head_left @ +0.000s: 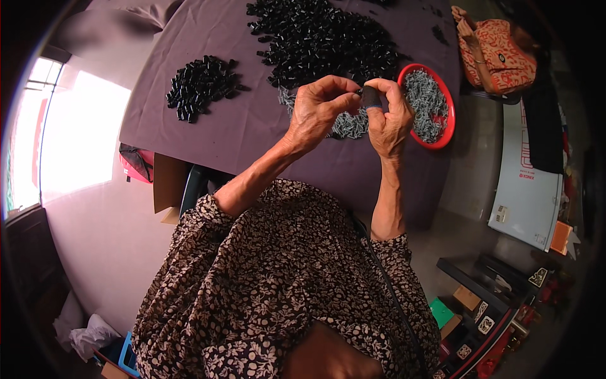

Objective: The person sorts small black plastic components by hand on a workbench, inspecting them and placing them into a red container.

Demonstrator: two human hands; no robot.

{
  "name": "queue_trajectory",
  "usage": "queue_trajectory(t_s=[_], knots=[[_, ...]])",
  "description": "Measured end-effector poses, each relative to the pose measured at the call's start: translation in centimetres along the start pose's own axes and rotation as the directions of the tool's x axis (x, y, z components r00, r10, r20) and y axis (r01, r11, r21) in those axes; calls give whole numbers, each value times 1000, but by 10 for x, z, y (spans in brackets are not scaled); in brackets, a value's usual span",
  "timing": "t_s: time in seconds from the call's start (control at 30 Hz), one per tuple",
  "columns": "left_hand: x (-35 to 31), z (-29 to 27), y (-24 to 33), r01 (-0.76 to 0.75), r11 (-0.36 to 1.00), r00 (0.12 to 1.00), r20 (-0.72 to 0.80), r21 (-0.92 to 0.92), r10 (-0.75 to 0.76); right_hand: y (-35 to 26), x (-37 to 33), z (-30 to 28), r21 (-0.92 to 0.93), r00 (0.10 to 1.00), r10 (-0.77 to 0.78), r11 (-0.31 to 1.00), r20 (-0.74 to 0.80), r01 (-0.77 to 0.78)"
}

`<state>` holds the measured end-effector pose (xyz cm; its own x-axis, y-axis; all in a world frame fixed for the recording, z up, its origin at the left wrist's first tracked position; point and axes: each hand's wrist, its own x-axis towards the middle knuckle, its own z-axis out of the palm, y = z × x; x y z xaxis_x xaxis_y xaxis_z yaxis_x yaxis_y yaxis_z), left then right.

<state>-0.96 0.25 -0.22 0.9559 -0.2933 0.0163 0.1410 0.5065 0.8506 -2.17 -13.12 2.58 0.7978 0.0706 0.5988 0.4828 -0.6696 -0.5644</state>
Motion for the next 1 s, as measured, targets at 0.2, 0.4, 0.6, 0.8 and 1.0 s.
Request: queue_trajectory(t_s=[0.2,0.4,0.6,0.8,1.0], knots=[[0,-1,0,9,999,999,-42,45,-7,-2,2,0,-169,996,-80,982,46,86],[1,-3,-4,22,999,999,-41,49,-20,-3,2,0,-111,997,-26,993,79,35],[1,-3,1,87,993,996,26,-79,-85,6,6,-8,133,976,140,978,166,-163],[1,-4,-1,101,991,995,25,-88,-99,2,6,-7,48,982,116,991,147,-124],[0,0,-4,25,999,999,-40,41,-24,2,3,-4,-98,996,-15,995,88,23]])
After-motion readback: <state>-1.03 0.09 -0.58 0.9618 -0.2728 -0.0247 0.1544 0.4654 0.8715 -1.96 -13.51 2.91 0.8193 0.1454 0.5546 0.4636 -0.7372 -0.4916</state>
